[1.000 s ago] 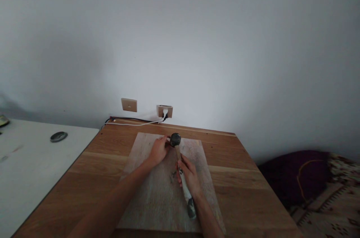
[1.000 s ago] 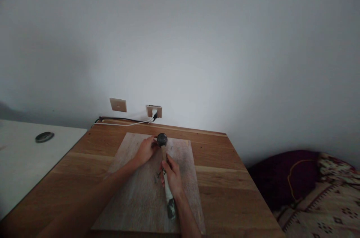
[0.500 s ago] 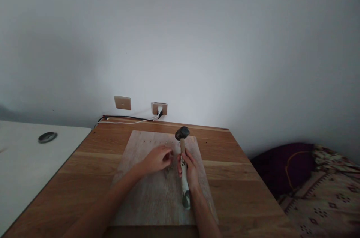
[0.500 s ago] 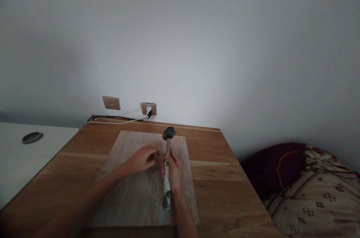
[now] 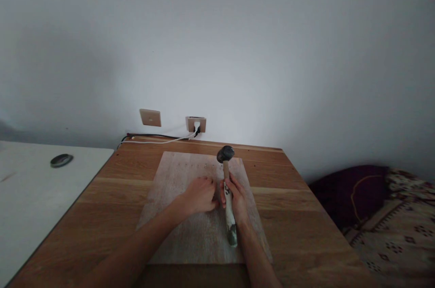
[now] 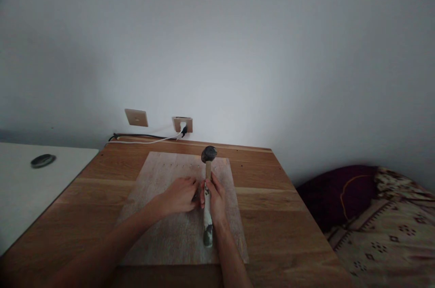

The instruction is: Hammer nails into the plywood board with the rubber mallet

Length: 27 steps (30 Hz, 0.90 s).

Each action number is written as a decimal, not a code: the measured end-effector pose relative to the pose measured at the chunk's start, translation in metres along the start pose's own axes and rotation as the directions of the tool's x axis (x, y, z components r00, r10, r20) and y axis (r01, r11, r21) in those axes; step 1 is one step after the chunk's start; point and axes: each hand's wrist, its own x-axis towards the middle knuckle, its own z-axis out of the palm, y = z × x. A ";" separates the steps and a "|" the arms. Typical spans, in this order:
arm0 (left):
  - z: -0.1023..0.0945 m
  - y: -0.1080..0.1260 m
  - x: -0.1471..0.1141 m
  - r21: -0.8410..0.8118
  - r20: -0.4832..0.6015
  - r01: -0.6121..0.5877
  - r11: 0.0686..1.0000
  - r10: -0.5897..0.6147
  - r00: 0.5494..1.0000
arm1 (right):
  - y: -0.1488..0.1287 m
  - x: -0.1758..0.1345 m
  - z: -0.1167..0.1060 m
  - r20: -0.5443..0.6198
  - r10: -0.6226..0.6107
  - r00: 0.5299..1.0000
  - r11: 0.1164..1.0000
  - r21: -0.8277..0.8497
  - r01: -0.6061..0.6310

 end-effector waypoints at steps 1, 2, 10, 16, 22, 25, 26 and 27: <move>-0.001 0.000 0.002 0.007 0.013 -0.011 1.000 0.011 1.000 | -0.001 -0.001 0.000 -0.002 -0.001 1.000 1.000 0.002 0.001; 0.000 -0.001 0.003 0.008 0.011 -0.022 1.000 0.022 1.000 | -0.001 -0.002 -0.001 -0.002 0.000 1.000 1.000 0.002 0.000; 0.023 -0.015 -0.002 -0.052 -0.042 -0.022 0.998 0.020 0.999 | 0.011 -0.008 -0.006 -0.076 0.123 0.989 0.992 -0.011 -0.124; 0.028 -0.017 -0.005 -0.087 -0.054 -0.008 0.996 0.003 0.999 | 0.018 -0.008 -0.007 -0.086 0.147 0.985 0.988 -0.025 -0.150; 0.027 -0.018 -0.004 -0.052 -0.083 -0.028 0.998 0.024 0.996 | 0.009 -0.008 -0.004 -0.085 0.087 0.993 0.996 -0.028 -0.089; 0.024 -0.017 -0.004 -0.041 -0.079 -0.025 0.999 0.022 0.997 | 0.003 -0.009 -0.003 -0.099 0.067 0.993 0.997 -0.031 -0.070; 0.023 -0.017 -0.004 -0.042 -0.076 -0.024 0.999 0.021 0.997 | 0.002 -0.009 -0.003 -0.100 0.070 0.992 0.997 -0.034 -0.074; 0.022 -0.016 -0.004 -0.044 -0.075 -0.022 0.999 0.019 0.997 | 0.001 -0.010 -0.003 -0.102 0.074 0.992 0.996 -0.038 -0.078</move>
